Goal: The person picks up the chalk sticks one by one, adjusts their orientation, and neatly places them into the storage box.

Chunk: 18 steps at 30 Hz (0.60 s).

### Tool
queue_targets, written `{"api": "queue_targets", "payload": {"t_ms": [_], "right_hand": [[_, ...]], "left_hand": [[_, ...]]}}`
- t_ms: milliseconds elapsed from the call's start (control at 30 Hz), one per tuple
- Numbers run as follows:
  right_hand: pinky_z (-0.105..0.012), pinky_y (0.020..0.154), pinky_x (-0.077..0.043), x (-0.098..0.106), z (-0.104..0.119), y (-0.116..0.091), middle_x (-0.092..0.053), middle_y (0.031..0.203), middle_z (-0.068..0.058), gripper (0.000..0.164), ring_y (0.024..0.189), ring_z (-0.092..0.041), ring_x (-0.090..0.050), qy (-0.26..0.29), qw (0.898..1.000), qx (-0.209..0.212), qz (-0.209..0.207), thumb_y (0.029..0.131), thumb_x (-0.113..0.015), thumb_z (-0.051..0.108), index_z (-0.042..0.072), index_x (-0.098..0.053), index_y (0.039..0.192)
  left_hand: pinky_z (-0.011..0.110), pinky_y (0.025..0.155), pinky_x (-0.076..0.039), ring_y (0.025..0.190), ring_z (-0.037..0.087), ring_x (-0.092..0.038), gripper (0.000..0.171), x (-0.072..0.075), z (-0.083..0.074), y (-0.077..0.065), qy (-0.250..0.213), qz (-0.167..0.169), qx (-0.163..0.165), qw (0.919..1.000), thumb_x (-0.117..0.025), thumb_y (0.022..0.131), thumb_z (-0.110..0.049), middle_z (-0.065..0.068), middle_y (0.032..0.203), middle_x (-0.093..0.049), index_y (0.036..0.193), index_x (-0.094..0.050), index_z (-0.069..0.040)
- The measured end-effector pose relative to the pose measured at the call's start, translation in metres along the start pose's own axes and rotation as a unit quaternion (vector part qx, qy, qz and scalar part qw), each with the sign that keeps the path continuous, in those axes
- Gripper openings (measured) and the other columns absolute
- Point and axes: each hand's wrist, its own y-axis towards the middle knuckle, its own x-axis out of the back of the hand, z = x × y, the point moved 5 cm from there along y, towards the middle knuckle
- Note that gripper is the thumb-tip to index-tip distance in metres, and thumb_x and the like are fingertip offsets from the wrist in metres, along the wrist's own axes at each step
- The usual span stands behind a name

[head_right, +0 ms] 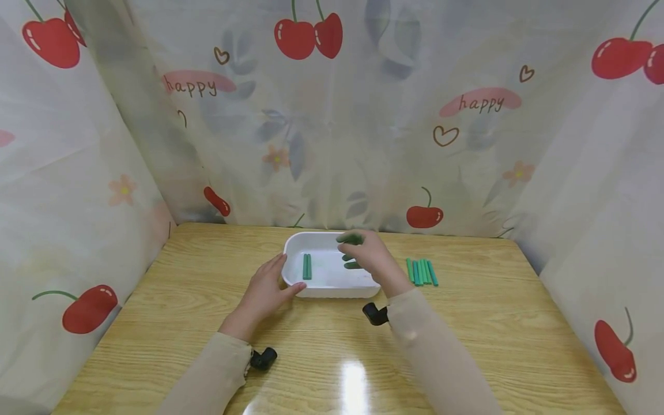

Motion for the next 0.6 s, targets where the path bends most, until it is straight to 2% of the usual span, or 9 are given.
{"api": "queue_targets", "payload": {"t_ms": [267, 433, 600], "right_hand": [[-0.032, 0.078, -0.059, 0.015, 0.008, -0.017, -0.058, 0.121, -0.021, 0.038, 0.092, -0.026, -0.063, 0.013, 1.0, 0.028, -0.007, 0.099, -0.06, 0.01, -0.009, -0.055, 0.132], [-0.031, 0.077, -0.058, 0.026, 0.01, -0.027, -0.059, 0.116, -0.019, 0.039, 0.088, -0.021, -0.063, 0.02, 0.999, 0.036, -0.015, 0.1, -0.06, 0.012, -0.009, -0.055, 0.132], [-0.03, 0.077, -0.058, 0.041, 0.007, -0.035, -0.061, 0.109, -0.012, 0.038, 0.086, -0.019, -0.063, 0.022, 0.998, 0.041, -0.033, 0.1, -0.061, 0.014, -0.008, -0.055, 0.13]], "left_hand": [[0.053, 0.119, -0.023, 0.148, 0.033, -0.027, 0.096, 0.0, -0.001, -0.001, -0.004, 0.0, 0.001, 1.0, -0.072, 0.086, -0.058, 0.012, 0.161, -0.031, 0.156, -0.032, -0.005], [0.053, 0.119, -0.022, 0.148, 0.033, -0.027, 0.096, 0.0, -0.002, -0.001, -0.005, 0.001, 0.004, 1.0, -0.071, 0.086, -0.058, 0.012, 0.161, -0.031, 0.157, -0.032, -0.005], [0.052, 0.119, -0.022, 0.148, 0.033, -0.027, 0.096, 0.0, -0.001, -0.001, -0.004, 0.002, 0.006, 1.0, -0.071, 0.086, -0.059, 0.011, 0.161, -0.031, 0.157, -0.032, -0.006]]}}
